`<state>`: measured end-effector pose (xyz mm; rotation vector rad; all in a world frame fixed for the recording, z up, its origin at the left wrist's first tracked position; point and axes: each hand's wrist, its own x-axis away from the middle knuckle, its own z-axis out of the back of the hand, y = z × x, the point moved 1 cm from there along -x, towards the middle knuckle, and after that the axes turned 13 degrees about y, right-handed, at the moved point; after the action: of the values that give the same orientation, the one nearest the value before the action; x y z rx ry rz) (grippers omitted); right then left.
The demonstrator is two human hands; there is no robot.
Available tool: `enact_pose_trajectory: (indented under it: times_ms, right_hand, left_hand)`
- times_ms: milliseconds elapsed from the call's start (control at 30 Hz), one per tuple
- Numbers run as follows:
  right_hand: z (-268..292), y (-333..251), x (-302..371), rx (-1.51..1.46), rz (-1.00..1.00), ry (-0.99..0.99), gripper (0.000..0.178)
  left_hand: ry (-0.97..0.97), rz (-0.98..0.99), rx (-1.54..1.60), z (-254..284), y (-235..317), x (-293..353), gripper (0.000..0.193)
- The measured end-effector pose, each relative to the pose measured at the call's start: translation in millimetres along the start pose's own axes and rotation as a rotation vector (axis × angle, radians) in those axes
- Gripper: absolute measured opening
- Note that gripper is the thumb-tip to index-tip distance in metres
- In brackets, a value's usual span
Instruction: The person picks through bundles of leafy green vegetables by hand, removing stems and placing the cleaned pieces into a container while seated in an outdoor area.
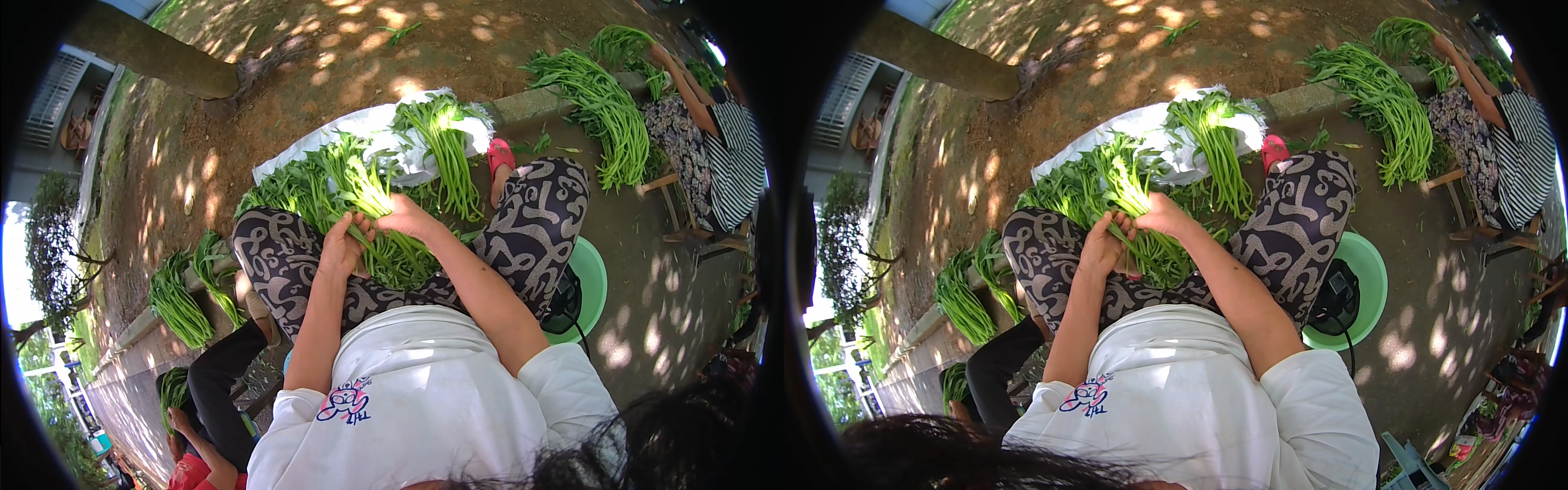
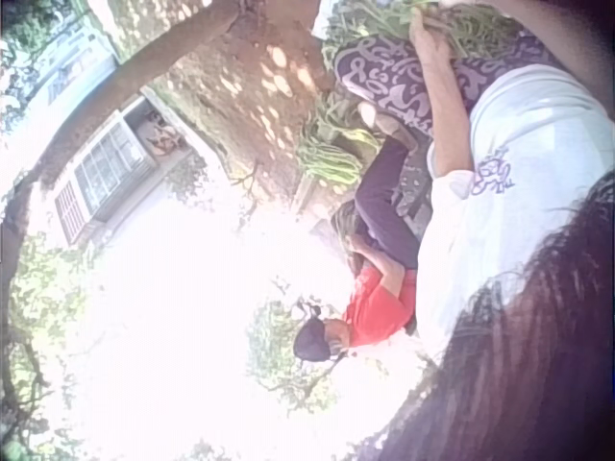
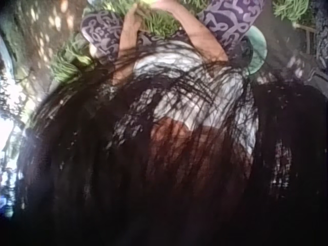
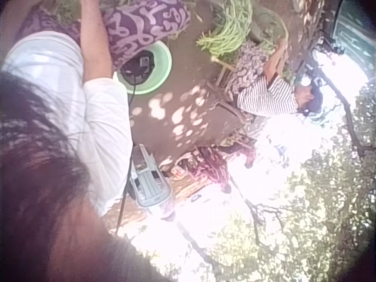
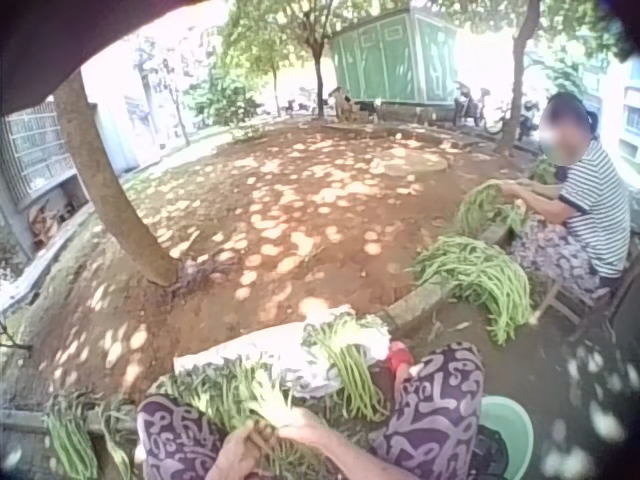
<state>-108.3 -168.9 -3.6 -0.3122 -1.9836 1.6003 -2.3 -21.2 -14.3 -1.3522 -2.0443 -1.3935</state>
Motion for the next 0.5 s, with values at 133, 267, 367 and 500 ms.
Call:
enact_pose_trajectory:
  times_ms: [133,267,367,500]
  right_hand:
    - [21,-2,-6,-0.025,-0.004,0.241,0.031]
    - [24,0,-10,-0.010,0.116,0.179,0.034]
    - [15,4,-8,-0.004,0.081,0.043,0.043]
    - [-2,-1,2,-0.096,0.073,-0.132,0.056]
  left_hand:
    - [-0.026,0.029,0.003,-2,1,3,0.031]
    - [-0.058,-0.022,-0.027,0,2,2,0.035]
    - [-0.044,-0.070,-0.130,-1,2,2,0.033]
    - [0.058,-0.101,-0.184,-4,0,7,0.026]
